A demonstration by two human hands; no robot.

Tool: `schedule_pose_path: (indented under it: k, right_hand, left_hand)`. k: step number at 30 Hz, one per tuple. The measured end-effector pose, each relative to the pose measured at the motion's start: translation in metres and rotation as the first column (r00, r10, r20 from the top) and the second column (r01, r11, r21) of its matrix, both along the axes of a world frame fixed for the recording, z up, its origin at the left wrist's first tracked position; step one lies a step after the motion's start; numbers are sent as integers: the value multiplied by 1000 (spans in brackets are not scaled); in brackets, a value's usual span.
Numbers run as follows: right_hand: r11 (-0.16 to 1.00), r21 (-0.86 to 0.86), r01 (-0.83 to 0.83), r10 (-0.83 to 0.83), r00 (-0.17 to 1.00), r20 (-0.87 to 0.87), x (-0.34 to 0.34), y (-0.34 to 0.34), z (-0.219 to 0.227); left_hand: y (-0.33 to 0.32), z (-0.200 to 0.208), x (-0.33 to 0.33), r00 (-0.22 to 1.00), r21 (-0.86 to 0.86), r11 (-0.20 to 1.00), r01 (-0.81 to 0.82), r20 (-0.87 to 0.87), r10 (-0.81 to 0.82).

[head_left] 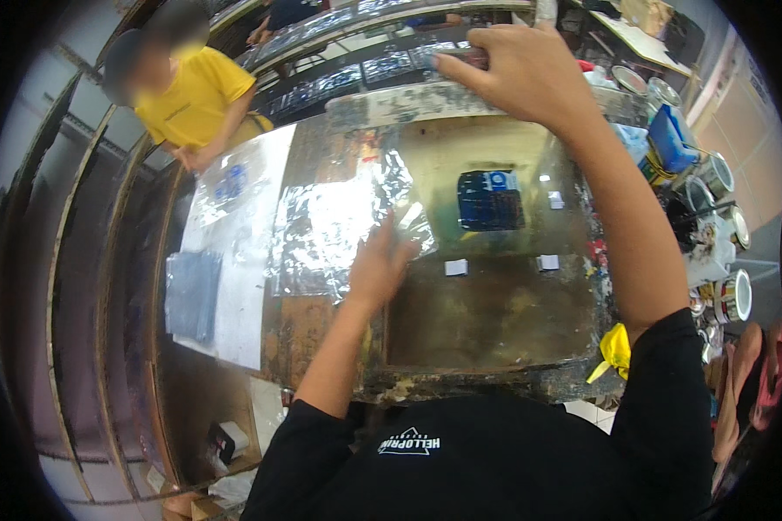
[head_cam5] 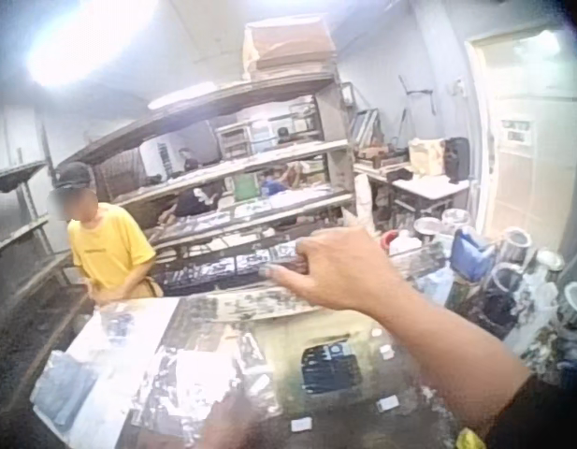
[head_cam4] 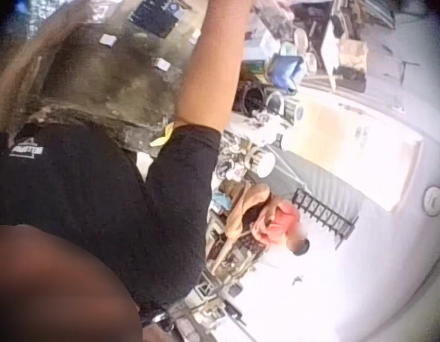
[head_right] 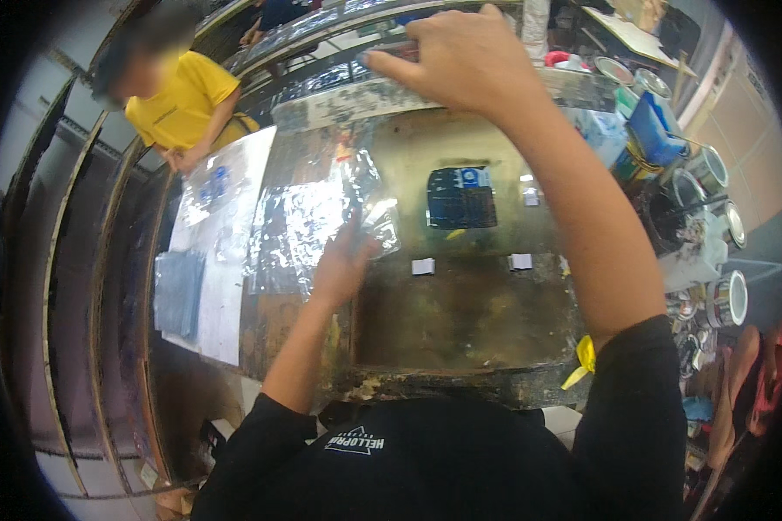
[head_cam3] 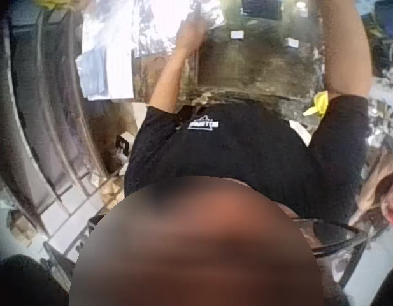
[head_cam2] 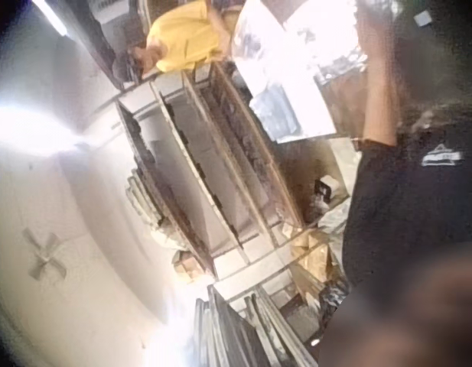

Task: The person performs screen printing by repeatedly pulling blue ink across a mesh screen with a squeegee and peeling printed sheets from the table. A coworker assists by removing the printed sheets after each pull.

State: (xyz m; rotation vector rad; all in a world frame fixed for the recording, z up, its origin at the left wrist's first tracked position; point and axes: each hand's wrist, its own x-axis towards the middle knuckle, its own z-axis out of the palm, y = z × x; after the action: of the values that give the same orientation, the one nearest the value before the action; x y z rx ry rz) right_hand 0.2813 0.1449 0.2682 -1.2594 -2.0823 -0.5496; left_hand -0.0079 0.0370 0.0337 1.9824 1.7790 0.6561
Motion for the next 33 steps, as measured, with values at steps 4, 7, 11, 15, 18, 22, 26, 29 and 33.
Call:
schedule_pose_path:
  k: [4, 7, 11, 15, 18, 22, 26, 29, 33]
  right_hand:
    - [1000, 20, -6, 6, 1000, 3, 1, -5, -2]
    - [996, -84, -16, 18, 1000, 24, 0, -8, 10]
    - [980, -201, -5, 13, 999, 35, -1, -8, 34]
    - [996, -73, -46, 45, 999, -13, 4, -20, 26]
    - [998, -49, -46, 45, 999, -22, 4, -20, 24]
    - [964, -261, -58, 68, 997, 30, 7, -6, 36]
    - [994, -81, -77, 73, 996, -55, 1, 4, 33]
    - [981, -193, -18, 14, 1000, -20, 2, 1, 20]
    - [981, -192, -29, 29, 1000, -3, 4, -25, -17]
  left_hand:
    - [-5, -31, 68, 849, -39, 940, 338, -418, -322]
    - [18, -35, 107, 801, 4, 871, 491, -395, -449]
    - [30, -35, 161, 789, 34, 838, 544, -361, -497]
    - [12, -43, 190, 840, 110, 867, 485, -334, -427]
    - [1, -41, 192, 841, 129, 859, 496, -318, -438]
    - [-9, -30, 193, 838, 88, 857, 508, -282, -467]
    - [-10, -9, 177, 847, 19, 853, 522, -131, -516]
    - [7, 28, 126, 975, -61, 983, 171, 152, -160]
    - [25, 92, 41, 350, 183, 975, -128, 928, -128]
